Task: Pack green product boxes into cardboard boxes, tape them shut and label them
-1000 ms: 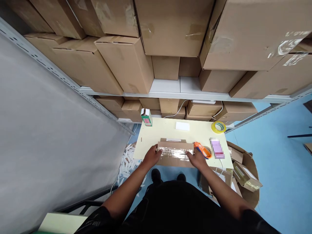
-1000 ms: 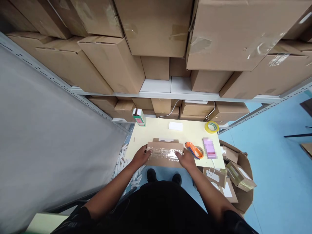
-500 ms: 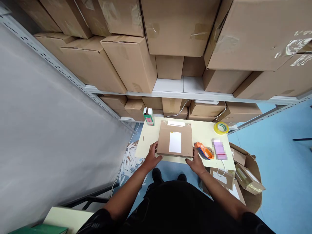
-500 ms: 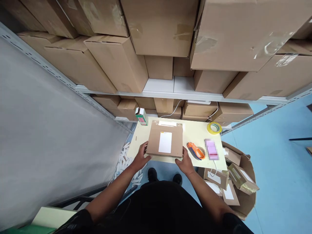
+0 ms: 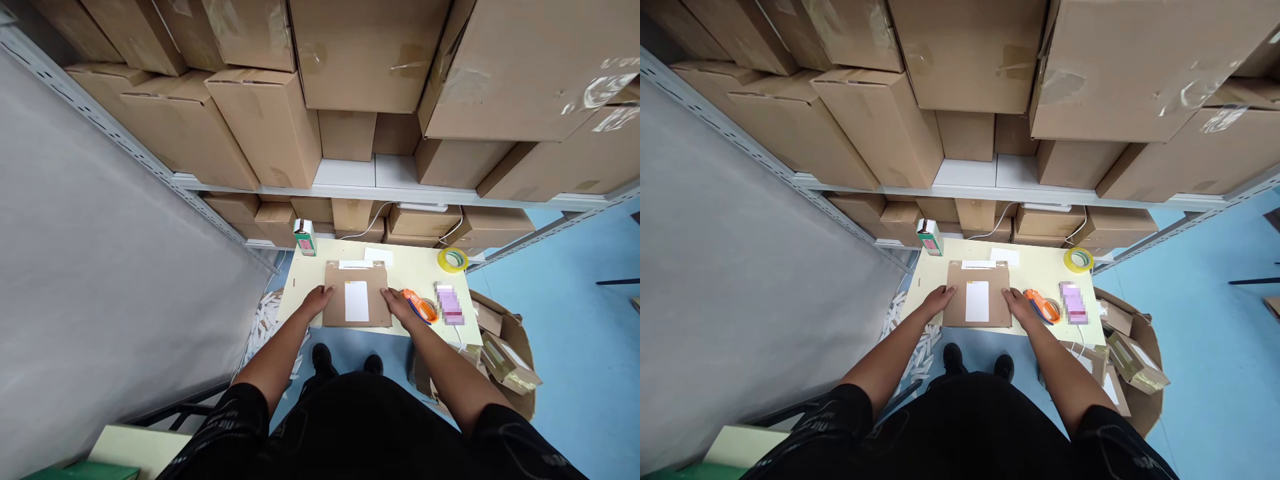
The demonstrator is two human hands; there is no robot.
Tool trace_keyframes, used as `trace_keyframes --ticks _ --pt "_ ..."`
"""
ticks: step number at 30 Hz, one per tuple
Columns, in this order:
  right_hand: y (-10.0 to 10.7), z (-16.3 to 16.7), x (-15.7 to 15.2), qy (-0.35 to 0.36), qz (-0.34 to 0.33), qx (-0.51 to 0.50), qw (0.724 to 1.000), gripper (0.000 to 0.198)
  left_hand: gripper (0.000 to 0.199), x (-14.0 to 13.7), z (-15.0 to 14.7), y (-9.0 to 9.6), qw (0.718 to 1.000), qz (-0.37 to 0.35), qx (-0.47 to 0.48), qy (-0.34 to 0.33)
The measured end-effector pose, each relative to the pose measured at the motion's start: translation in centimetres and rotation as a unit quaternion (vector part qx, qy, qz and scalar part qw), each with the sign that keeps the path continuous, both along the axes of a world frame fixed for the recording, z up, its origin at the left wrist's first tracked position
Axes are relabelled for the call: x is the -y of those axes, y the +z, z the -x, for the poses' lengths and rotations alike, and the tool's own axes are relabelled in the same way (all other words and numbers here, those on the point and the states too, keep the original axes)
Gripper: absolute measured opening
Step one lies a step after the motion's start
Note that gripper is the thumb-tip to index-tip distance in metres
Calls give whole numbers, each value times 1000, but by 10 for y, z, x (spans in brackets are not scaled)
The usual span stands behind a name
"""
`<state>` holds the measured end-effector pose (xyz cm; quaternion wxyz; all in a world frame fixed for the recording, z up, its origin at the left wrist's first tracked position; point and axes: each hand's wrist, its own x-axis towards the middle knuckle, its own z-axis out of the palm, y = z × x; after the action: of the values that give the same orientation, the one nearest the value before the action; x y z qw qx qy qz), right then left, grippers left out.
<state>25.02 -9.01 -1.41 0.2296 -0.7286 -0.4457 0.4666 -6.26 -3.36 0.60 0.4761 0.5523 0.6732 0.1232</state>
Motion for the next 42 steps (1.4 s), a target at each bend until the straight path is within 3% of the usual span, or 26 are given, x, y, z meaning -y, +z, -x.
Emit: trace_keyframes --ticks 3,8,10,13,17,20,24,28,30,32,34,36,39,42 --pt "12 6 -4 0 25 9 1000 45 49 -2 -6 7 1000 -9 -2 -7" --pt "19 1 24 -18 -107 -15 994 53 58 22 -4 15 983 -96 155 28" --pt "14 -1 36 -12 -150 8 989 59 66 34 -2 9 969 -132 206 38" --pt "-1 0 48 6 -179 33 983 59 70 46 -1 -10 965 -162 202 39" --pt "-18 6 50 17 -170 36 985 62 73 53 -2 -34 967 -125 215 56" --pt "-24 4 51 19 -160 35 986 63 70 53 1 -39 968 -112 210 71" --pt "-26 -8 62 -12 -142 1 990 59 44 42 16 -28 971 -111 205 48" --pt "-12 -30 61 -98 -138 -7 986 43 28 13 30 7 973 -157 152 75" --pt "5 -40 44 -131 -129 30 983 38 31 -6 29 32 971 -206 117 17" --pt "23 -42 17 -121 -106 72 984 44 31 -23 20 55 959 -247 74 -117" --pt "38 -35 -13 -68 -78 123 987 58 28 -36 6 70 939 -243 43 -240" --pt "45 -19 -39 -2 -42 168 985 76 22 -42 -11 75 925 -213 18 -314" --pt "44 7 -59 48 -44 228 972 93 18 -40 -29 72 922 -194 -16 -336" --pt "41 18 -57 38 -58 257 964 88 19 -30 -29 70 924 -228 -43 -302"
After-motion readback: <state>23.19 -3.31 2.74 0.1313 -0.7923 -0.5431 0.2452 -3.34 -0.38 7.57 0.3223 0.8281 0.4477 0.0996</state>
